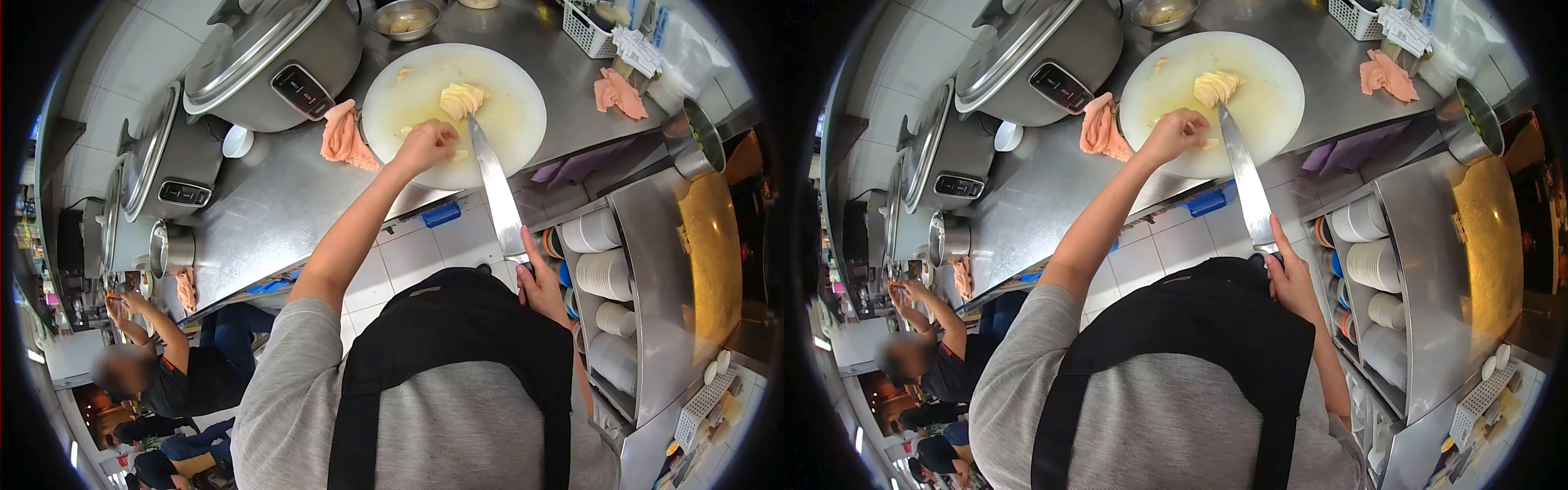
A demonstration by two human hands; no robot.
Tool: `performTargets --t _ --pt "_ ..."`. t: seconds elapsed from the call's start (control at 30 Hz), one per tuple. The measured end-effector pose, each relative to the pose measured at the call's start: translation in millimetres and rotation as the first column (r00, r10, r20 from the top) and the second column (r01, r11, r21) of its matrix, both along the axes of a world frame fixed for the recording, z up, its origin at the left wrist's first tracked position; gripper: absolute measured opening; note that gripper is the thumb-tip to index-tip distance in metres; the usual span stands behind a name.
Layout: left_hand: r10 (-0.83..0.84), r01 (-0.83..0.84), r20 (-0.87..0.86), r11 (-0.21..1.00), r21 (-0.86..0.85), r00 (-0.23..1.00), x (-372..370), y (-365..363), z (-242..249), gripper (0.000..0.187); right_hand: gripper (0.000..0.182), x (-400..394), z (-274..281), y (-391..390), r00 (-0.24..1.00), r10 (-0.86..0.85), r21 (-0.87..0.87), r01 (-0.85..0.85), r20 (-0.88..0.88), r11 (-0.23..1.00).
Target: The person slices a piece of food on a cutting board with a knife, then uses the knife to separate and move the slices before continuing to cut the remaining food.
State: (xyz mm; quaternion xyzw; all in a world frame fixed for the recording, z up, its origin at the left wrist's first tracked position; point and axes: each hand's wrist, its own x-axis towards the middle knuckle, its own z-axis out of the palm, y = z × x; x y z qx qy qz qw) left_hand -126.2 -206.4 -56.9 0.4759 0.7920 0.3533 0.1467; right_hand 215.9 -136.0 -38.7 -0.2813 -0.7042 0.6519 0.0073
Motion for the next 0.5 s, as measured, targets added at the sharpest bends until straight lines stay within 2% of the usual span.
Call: performTargets --t 0.07,0.17,0.27,0.37,0.5 --pt "0.078 -0.068 -0.118 0.994 0.089 0.990 -1 -2 4 0.014 0.067 1 1 -1 1.000 0.011 -0.046 -0.011 0.018 0.999" --pt "-0.003 0.002 -0.124 1.000 -0.006 0.992 -3 -12 6 0.011 0.066 2 4 -7 0.999 0.011 -0.124 -0.006 0.041 0.992" --pt "-0.140 0.144 -0.091 0.989 0.035 0.986 6 -17 0 0.009 0.066 1 9 -19 0.997 0.017 -0.126 -0.008 0.074 0.992" --pt "-0.104 0.116 -0.143 0.990 0.081 0.984 6 -17 -9 0.007 0.066 0 13 -34 0.992 -0.007 -0.130 0.024 0.127 0.991" --pt "-0.088 0.103 -0.211 0.993 0.058 0.974 5 -18 -8 0.006 0.066 -1 16 -50 0.989 -0.029 -0.136 0.049 0.145 0.989"
